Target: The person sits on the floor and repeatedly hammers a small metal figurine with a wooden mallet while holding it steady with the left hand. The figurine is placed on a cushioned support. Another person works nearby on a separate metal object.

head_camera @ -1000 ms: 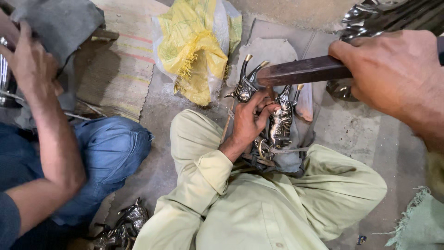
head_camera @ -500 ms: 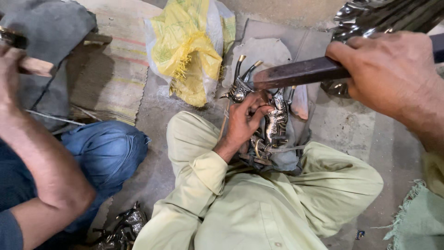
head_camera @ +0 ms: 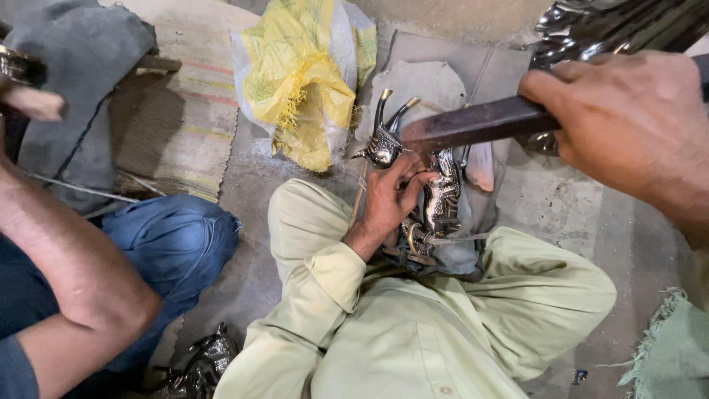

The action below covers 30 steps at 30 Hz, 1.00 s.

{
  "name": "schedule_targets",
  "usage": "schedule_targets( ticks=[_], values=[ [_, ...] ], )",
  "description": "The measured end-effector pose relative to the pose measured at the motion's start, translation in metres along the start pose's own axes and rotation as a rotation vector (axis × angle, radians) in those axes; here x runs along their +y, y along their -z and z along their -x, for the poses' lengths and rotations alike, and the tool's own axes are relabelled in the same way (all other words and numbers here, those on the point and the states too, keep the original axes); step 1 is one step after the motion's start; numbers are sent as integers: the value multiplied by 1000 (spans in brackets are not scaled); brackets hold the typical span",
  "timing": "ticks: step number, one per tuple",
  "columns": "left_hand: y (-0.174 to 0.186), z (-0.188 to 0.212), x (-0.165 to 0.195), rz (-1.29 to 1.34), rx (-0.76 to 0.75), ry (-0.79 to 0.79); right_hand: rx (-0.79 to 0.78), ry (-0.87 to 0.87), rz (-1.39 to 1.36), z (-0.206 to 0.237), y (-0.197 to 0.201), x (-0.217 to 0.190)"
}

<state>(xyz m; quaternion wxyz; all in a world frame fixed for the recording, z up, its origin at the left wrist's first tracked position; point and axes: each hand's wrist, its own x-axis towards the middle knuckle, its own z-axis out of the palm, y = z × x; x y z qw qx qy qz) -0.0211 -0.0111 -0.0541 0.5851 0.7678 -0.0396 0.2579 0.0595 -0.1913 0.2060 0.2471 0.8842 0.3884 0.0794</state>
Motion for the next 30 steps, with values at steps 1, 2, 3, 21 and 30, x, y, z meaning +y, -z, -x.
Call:
schedule_targets(
  ticks=[1,2,3,21,30],
  values=[
    [0,-1,-1,16,-23,-19,-78,-55,-33,0,0,0],
    [0,-1,-1,31,-41,-29,-157,-100,-66,1,0,1],
    [0,-1,-1,41,-57,-39,-233,-144,-101,1,0,1],
    [-1,-6,7,105,-51,-35,51,-75,-140,9,-22,7],
    [-2,-2,6,136,-127,34,109,18,-177,16,-44,19]
  ],
)
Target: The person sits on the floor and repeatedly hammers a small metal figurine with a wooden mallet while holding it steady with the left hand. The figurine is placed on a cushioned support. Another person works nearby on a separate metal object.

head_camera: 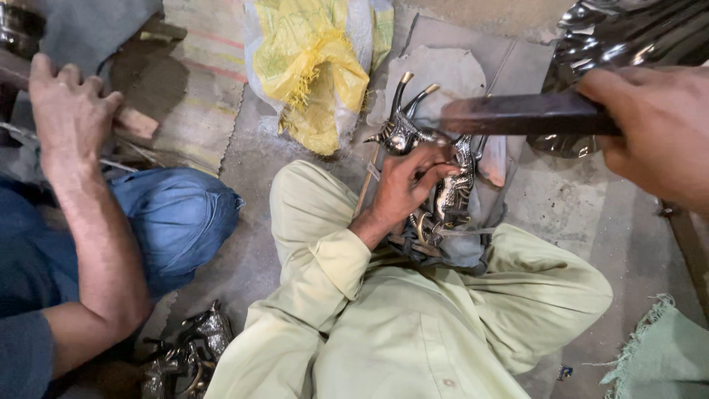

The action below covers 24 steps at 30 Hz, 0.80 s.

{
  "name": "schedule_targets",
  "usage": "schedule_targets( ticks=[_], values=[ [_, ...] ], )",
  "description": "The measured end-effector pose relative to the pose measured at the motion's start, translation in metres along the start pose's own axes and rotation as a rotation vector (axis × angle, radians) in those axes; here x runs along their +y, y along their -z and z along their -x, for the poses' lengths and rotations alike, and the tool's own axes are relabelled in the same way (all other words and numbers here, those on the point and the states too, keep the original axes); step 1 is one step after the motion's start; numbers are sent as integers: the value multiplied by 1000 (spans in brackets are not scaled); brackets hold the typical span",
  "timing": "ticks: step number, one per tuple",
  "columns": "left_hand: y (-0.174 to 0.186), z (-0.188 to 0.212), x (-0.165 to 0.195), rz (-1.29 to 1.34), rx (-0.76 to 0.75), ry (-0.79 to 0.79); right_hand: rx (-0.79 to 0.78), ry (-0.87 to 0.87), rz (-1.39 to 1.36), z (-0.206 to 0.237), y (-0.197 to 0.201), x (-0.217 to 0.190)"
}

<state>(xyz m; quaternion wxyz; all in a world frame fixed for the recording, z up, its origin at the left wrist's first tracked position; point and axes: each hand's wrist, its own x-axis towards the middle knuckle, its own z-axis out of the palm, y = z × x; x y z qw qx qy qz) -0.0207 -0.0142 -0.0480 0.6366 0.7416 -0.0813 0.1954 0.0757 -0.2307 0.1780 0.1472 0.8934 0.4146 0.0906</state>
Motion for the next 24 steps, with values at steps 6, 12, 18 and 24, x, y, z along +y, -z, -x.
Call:
schedule_targets(
  ticks=[6,12,18,24],
  values=[
    [2,-4,3,-57,-7,-194,70,-185,-339,17,-13,8],
    [2,-5,5,-62,-62,-179,-126,-83,-36,25,-7,3],
    [3,-8,8,-39,-75,-193,-58,-165,-101,26,2,-7],
    [2,-8,6,-24,-76,-171,37,-206,-223,28,1,-12]
  ],
)
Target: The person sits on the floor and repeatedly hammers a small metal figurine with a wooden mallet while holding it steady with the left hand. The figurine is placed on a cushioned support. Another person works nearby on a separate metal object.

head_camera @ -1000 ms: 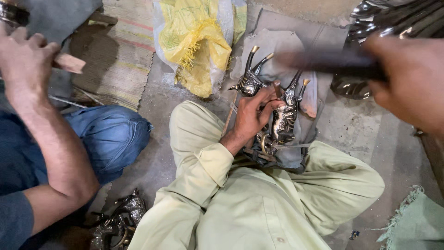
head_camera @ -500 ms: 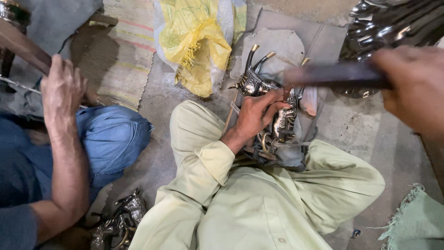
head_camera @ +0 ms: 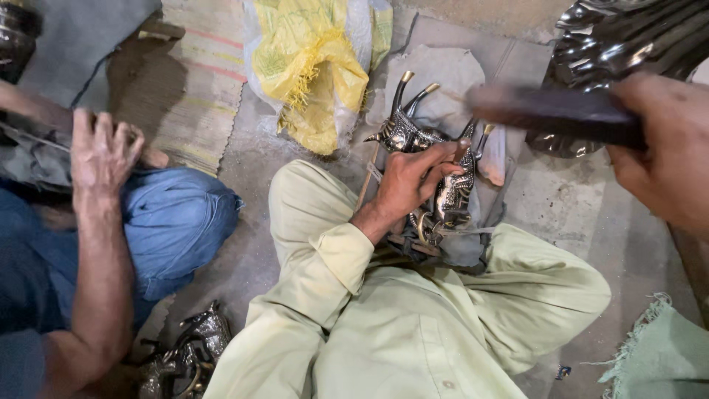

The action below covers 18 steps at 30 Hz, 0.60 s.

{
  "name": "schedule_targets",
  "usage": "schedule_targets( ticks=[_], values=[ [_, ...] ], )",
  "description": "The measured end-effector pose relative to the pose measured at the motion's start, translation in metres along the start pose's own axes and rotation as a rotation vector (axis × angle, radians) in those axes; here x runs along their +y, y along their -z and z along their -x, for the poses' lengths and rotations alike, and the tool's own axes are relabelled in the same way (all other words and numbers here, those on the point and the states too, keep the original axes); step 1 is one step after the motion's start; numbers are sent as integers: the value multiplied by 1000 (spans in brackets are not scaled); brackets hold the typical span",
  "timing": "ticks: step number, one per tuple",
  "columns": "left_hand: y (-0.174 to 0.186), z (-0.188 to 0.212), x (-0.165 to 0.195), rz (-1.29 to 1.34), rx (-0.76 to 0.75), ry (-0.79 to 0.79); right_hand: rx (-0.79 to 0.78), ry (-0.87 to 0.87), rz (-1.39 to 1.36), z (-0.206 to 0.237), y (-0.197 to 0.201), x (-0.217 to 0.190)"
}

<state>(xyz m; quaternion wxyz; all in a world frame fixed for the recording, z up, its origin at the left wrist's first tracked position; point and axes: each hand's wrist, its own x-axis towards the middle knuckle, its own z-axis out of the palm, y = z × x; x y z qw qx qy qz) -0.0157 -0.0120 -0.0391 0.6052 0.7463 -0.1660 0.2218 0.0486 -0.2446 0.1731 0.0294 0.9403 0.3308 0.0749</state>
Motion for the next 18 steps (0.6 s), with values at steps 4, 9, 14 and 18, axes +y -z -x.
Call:
schedule_targets(
  ticks=[4,9,14,18],
  values=[
    [0,0,-4,-94,52,-77,46,80,127,-1,-2,1],
    [-4,3,-3,-136,117,-22,-148,97,282,-2,-1,3],
    [-6,0,2,-28,91,9,-269,-16,169,-7,0,-1],
    [-4,-5,3,-102,4,-19,-69,-30,-70,-6,-4,-3]
  ],
)
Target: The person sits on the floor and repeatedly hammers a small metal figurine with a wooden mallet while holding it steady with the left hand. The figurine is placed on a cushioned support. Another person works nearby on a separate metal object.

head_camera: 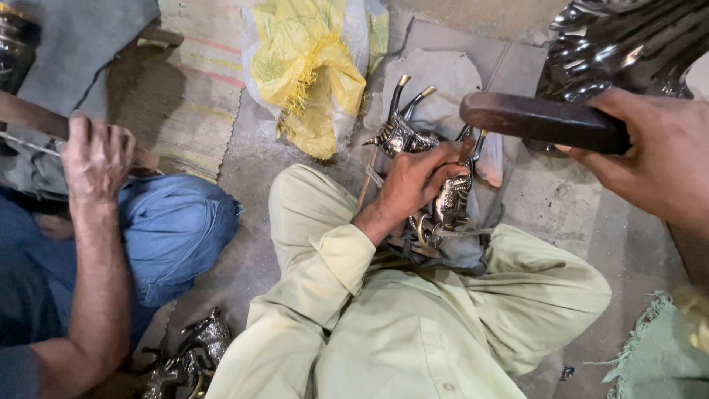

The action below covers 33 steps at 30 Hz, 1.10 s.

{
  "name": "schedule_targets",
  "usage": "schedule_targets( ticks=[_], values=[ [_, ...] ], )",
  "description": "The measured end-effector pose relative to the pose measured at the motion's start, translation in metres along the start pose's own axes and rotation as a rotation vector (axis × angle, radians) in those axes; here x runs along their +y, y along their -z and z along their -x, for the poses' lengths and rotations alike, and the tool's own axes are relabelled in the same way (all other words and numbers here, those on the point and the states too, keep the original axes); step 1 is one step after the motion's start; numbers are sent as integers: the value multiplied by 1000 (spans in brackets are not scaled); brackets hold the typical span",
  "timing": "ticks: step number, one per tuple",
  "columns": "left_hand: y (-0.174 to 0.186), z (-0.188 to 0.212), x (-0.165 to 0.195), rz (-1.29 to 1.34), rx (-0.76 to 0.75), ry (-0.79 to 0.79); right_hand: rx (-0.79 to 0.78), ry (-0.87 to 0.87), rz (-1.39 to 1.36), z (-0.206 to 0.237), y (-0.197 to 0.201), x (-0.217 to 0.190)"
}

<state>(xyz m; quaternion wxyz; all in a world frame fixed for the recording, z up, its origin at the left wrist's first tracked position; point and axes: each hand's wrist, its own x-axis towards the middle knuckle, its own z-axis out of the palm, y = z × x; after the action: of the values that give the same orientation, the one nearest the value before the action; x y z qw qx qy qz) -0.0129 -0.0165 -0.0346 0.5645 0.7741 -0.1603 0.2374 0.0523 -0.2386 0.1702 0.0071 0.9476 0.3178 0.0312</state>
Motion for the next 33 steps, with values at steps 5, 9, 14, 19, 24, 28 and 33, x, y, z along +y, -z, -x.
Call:
schedule_targets(
  ticks=[5,9,14,19,24,28,33],
  values=[
    [2,-1,-1,-24,-7,-47,171,-108,-369,11,-8,5],
    [2,-1,-3,14,-33,-40,116,70,196,15,-9,11],
    [1,-2,-2,12,-41,-38,71,-16,148,13,-6,10],
    [3,-3,-1,-25,-46,-34,-9,-50,274,12,-1,4],
    [5,-5,1,-3,-42,-67,48,45,448,13,0,-3],
    [4,-6,3,-27,-50,-40,86,-122,-57,19,-6,7],
    [6,-7,1,6,-64,-62,146,-73,-85,29,-32,40]
  ],
)
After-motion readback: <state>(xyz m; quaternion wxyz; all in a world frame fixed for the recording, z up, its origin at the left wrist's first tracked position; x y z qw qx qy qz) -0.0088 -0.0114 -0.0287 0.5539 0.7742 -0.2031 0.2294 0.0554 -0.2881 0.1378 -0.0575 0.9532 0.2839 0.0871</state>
